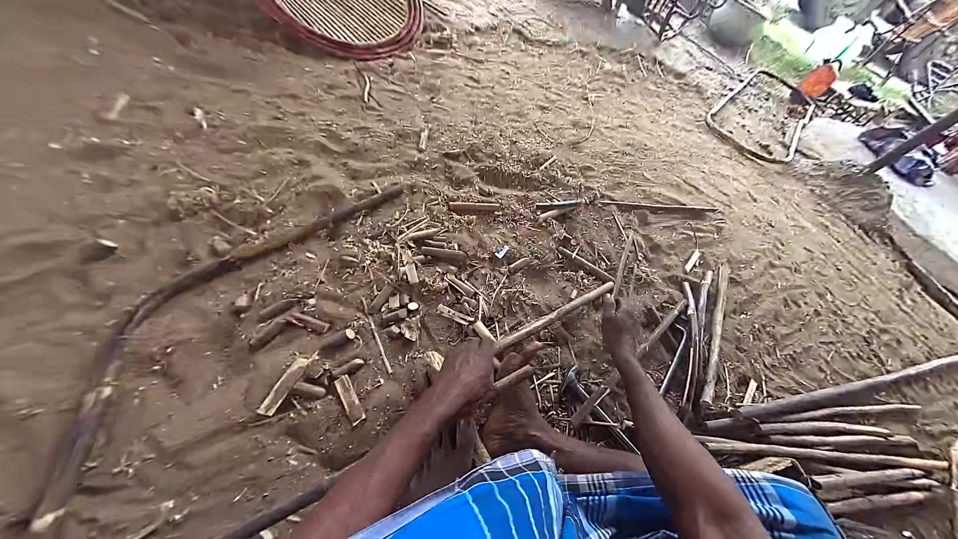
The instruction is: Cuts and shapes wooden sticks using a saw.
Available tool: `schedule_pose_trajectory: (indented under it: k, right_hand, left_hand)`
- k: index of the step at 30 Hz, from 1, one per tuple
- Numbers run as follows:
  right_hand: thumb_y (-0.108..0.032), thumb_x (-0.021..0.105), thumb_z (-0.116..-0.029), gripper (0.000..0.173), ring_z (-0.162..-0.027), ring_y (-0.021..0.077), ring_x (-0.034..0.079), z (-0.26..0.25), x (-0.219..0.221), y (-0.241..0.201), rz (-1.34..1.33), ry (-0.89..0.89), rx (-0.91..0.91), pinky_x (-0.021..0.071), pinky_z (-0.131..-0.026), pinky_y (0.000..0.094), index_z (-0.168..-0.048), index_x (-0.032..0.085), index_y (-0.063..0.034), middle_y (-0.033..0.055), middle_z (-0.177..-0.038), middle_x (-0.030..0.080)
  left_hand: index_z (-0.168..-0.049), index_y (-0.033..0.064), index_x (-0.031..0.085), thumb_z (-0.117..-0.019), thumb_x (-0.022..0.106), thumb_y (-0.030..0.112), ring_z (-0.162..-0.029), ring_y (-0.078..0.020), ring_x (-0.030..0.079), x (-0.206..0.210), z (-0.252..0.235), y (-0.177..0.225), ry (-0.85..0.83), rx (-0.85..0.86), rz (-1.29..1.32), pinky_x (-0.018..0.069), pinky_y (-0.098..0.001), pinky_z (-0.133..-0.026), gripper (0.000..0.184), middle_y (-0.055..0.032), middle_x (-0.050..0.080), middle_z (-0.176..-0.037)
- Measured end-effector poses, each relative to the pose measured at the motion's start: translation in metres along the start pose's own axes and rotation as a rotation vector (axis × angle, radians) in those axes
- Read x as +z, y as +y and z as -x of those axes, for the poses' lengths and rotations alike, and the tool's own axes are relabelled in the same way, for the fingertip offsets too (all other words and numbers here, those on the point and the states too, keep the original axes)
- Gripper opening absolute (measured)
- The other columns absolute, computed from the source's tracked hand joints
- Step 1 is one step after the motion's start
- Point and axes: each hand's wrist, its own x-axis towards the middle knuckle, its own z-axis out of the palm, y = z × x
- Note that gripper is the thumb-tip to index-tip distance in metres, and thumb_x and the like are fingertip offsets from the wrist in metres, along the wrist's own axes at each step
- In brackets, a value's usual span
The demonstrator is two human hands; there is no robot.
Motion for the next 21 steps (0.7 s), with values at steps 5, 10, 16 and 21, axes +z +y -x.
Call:
schedule_pose_trajectory:
  k: [5,10,16,21]
  right_hand:
    - [-0.063,0.049,-0.1006,0.083,-0.120,0.0371,0.063,0.016,-0.008,-0.009,-0.357,-0.145,0.217,0.0545,-0.097,0.0563,-0.156,0.033,-0.0037,0.0256,-0.140,0.057]
    - [-0.040,0.054,-0.1057,0.056,-0.095,0.0284,0.070,0.069,-0.020,-0.023,-0.938,-0.326,0.339,0.0608,-0.075,0.0452,-0.154,0.039,-0.0163,0.0163,-0.128,0.063]
    - [-0.018,0.066,-0.0986,0.047,-0.087,0.0205,0.068,0.172,-0.003,-0.003,-0.804,-0.527,0.268,0.0591,-0.075,0.0386,-0.143,0.052,-0.0173,0.0110,-0.119,0.065]
    - [-0.017,0.070,-0.0951,0.070,-0.075,0.0242,0.069,0.200,0.047,-0.013,-0.899,-0.373,0.304,0.0600,-0.068,0.0418,-0.155,0.034,-0.0195,0.0169,-0.105,0.068]
  left_hand:
    - [-0.104,0.0065,0.069,-0.0985,0.060,0.037,-0.082,-0.0310,0.070,-0.003,0.069,-0.023,0.474,0.157,-0.133,0.0571,-0.0526,-0.076,0.032,-0.0117,0.070,-0.088]
    - [-0.101,0.0028,0.073,-0.0957,0.056,0.045,-0.083,-0.0333,0.073,0.032,0.194,-0.111,0.586,0.211,-0.182,0.0574,-0.0558,-0.081,0.046,-0.0150,0.073,-0.089]
    - [-0.099,0.0030,0.072,-0.0990,0.049,0.045,-0.081,-0.0357,0.070,0.072,0.283,-0.176,0.606,0.190,-0.219,0.0527,-0.0525,-0.084,0.048,-0.0170,0.072,-0.084]
    - [-0.106,0.0032,0.069,-0.0964,0.054,0.039,-0.095,-0.0455,0.068,0.078,0.295,-0.208,0.530,0.118,-0.241,0.0521,-0.0609,-0.084,0.040,-0.0240,0.070,-0.100]
